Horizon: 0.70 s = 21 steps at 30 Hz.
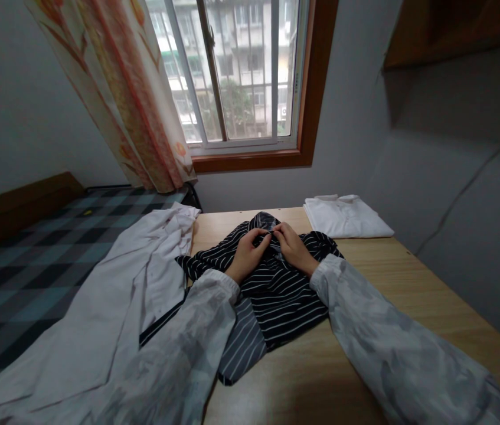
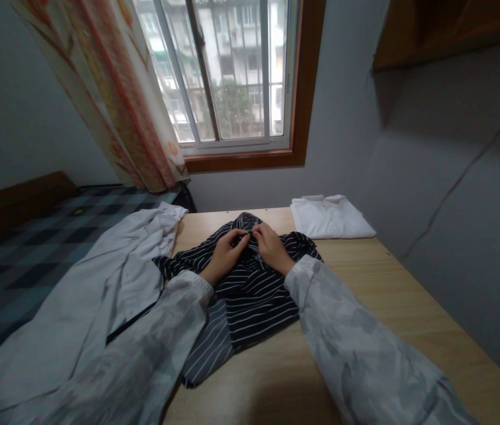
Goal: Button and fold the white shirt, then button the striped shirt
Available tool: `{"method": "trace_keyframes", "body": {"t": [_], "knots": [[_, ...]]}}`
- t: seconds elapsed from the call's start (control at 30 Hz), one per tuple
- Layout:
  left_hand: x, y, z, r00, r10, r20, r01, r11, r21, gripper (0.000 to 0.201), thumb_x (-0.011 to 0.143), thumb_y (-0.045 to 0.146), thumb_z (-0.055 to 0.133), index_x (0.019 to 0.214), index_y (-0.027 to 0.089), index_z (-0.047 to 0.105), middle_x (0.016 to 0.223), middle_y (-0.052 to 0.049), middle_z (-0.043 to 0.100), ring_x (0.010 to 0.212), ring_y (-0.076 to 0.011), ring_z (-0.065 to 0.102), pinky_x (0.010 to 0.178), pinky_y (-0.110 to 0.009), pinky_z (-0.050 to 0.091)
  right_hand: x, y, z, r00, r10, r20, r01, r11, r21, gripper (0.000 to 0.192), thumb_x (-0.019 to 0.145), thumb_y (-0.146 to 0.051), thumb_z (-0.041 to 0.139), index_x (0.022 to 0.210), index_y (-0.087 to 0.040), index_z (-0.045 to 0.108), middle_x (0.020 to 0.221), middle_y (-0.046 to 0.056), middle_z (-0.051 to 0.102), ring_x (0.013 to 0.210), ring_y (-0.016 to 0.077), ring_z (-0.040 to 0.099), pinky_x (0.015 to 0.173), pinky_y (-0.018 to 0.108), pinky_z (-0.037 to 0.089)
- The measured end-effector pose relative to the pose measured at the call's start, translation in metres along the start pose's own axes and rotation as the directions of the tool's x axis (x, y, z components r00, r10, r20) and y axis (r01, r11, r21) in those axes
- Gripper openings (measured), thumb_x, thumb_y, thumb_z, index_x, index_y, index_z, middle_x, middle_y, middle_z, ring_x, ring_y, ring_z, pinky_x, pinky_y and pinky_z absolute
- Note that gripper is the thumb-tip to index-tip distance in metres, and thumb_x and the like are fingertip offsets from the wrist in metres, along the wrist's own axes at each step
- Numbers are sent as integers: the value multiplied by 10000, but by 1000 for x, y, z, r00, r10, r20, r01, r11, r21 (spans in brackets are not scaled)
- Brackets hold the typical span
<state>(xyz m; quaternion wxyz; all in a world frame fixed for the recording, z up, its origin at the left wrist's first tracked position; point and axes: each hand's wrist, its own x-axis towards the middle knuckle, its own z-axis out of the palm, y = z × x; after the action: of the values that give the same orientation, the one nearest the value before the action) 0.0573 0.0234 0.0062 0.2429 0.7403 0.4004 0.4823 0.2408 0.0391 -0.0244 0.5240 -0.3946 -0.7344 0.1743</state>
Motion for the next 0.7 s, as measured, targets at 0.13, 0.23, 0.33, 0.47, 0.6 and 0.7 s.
{"method": "trace_keyframes", "body": {"t": [0.13,0.23,0.33,0.47,0.6,0.7], "knots": [[1,0,0,1000,-2,6,2,1000,-19,210,1034,397,643,1063,215,744,1077,-58,795,1036,-242,722,1003,-379,564,1,2,-4,994,83,68,-91,987,129,350,1121,-542,436,1043,-242,599,988,43,651,943,228,632,882,350,538],[0,1,1,1000,-7,18,8,1000,-13,232,1041,420,638,1080,217,744,1096,-61,793,1055,-248,718,1025,-383,559,1,4,-5,988,114,102,-132,974,183,444,1107,-642,429,985,-246,589,930,23,626,902,219,623,845,337,541],[0,1,1,999,-19,32,20,999,-40,264,1040,455,639,1079,217,747,1074,-53,793,1026,-244,718,999,-375,566,1,5,-2,983,137,125,-162,961,223,499,1091,-704,418,943,-252,572,893,12,615,865,213,614,812,329,548],[2,-6,0,995,-80,63,87,988,-126,312,1030,503,635,1047,215,752,1031,-43,793,1002,-239,720,962,-361,581,0,6,1,982,152,114,-174,957,230,464,1091,-672,440,977,-251,595,921,24,648,901,224,638,849,344,560],[9,-16,-1,983,-169,-72,151,966,-211,274,1020,461,643,1020,213,760,1076,-51,808,1081,-245,729,1048,-381,564,0,-5,-7,999,-4,-43,6,999,43,288,1072,-498,562,1173,-237,629,1167,106,693,1132,277,652,1040,434,527],[12,-20,0,960,-213,-182,171,960,-221,233,1021,419,653,1050,216,764,1115,-57,814,1125,-239,727,1094,-391,549,4,-18,-25,990,-144,2,142,972,-190,282,1007,-408,678,1223,-232,639,1172,134,702,1123,313,641,1025,466,512]]}}
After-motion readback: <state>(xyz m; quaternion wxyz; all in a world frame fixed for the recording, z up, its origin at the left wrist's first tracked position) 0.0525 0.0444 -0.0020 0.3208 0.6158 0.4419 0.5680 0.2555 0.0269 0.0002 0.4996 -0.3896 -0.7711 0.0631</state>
